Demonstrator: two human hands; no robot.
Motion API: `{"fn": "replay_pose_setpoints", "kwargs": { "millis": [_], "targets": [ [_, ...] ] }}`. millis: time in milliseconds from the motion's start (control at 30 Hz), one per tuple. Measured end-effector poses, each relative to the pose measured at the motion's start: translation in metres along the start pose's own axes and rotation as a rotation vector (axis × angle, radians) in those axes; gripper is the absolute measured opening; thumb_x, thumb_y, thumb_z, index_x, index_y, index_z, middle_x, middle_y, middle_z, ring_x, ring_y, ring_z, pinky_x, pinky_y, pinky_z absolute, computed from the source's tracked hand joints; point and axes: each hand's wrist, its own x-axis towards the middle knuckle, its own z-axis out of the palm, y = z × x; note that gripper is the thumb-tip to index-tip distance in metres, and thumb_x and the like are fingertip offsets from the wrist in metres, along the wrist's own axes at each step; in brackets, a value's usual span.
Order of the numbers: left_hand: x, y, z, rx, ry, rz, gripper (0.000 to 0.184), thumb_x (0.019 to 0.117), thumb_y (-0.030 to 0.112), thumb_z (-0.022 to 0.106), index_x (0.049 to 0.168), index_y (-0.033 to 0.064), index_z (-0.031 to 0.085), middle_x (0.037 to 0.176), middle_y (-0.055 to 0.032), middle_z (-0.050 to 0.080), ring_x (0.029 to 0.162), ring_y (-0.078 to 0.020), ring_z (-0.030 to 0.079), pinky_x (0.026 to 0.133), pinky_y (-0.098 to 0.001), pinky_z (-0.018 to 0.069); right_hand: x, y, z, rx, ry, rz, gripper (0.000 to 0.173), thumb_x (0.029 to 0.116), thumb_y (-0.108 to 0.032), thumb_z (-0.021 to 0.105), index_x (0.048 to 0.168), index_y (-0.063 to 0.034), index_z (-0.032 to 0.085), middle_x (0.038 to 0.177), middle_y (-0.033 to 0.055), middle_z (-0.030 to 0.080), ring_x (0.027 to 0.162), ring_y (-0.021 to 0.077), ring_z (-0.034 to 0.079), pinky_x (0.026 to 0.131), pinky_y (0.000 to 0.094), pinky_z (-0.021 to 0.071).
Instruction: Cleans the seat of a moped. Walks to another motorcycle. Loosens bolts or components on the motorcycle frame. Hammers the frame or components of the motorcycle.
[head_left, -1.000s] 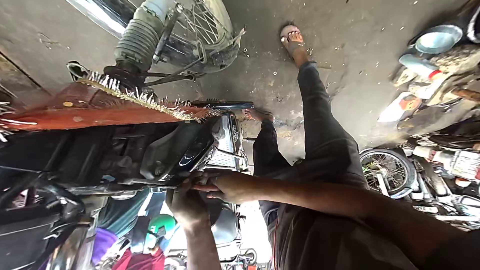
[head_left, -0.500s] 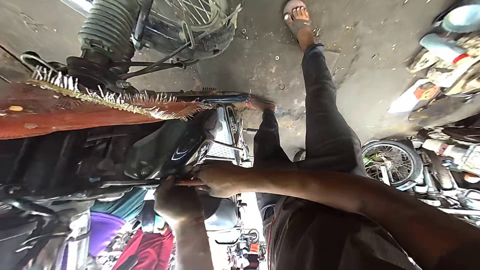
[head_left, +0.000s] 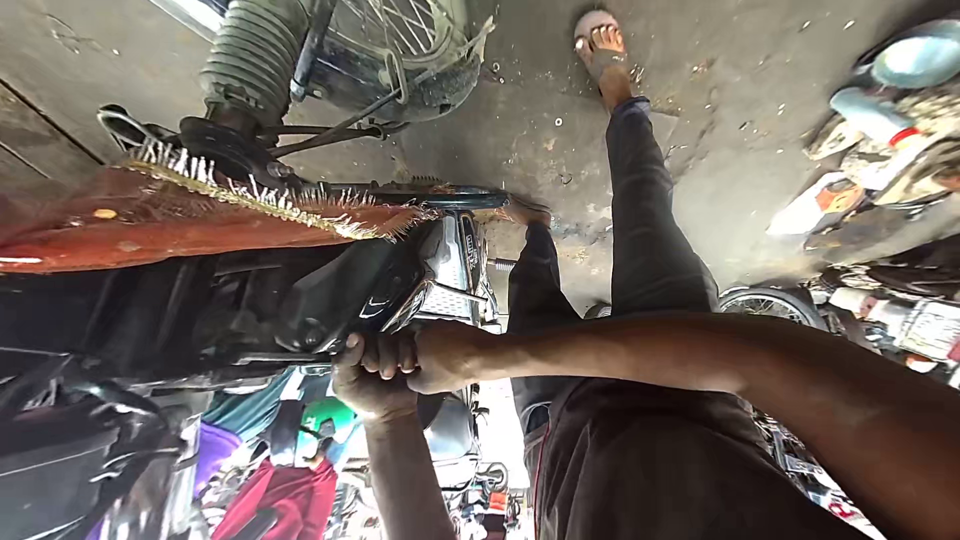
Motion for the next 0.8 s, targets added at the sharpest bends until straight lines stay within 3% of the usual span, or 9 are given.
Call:
{"fn": "replay_pose_setpoints", "kwargs": {
  "millis": [200, 433, 633, 800],
  "targets": [
    [0.005, 0.001, 0.015, -0.124, 0.068, -0.011, 0.037, 0.0945, 0.013, 0.048, 0.058, 0.0112, 0.056, 0.046, 0.0027, 0.048, 0.041, -0.0081, 0.052, 0.045, -0.0227, 0.0457, -0.003, -0.009, -0.008, -0.016, 0.02, -0.023, 0.018, 0.0931, -0.027, 0.068, 0.098, -0.0099, 0.07, 0.095, 0.0088, 0.07, 0.091, 0.0253, 0.069, 0.075, 0.0511, 0.0549],
    [0.008, 0.002, 0.022, -0.063, 0.121, 0.011, 0.039, 0.0959, 0.013, 0.043, 0.058, 0.0144, 0.051, 0.046, 0.0049, 0.044, 0.04, -0.0059, 0.047, 0.043, -0.0203, 0.0411, -0.01, -0.019, -0.023, 0.016, 0.028, -0.071, 0.017, 0.0934, -0.018, 0.066, 0.109, -0.0127, 0.071, 0.096, 0.0057, 0.071, 0.091, 0.021, 0.068, 0.077, 0.0468, 0.0545],
    [0.01, 0.002, 0.029, -0.106, 0.121, 0.022, 0.039, 0.0957, 0.013, 0.045, 0.058, 0.0126, 0.053, 0.046, 0.005, 0.045, 0.04, -0.005, 0.048, 0.043, -0.0193, 0.0411, -0.014, -0.03, -0.038, 0.001, -0.064, 0.032, 0.018, 0.0958, -0.02, 0.065, 0.111, -0.0122, 0.071, 0.097, 0.0088, 0.071, 0.091, 0.0247, 0.069, 0.075, 0.0501, 0.0544],
    [0.002, 0.002, 0.018, -0.029, 0.076, -0.028, 0.038, 0.0976, 0.019, 0.05, 0.06, 0.0163, 0.054, 0.049, 0.0057, 0.048, 0.045, -0.0073, 0.052, 0.049, -0.0227, 0.0475, -0.014, -0.024, -0.027, -0.057, -0.088, 0.097, 0.021, 0.0974, -0.025, 0.063, 0.104, -0.006, 0.07, 0.098, 0.0126, 0.07, 0.093, 0.0292, 0.069, 0.077, 0.0553, 0.0551]
  ]
}}
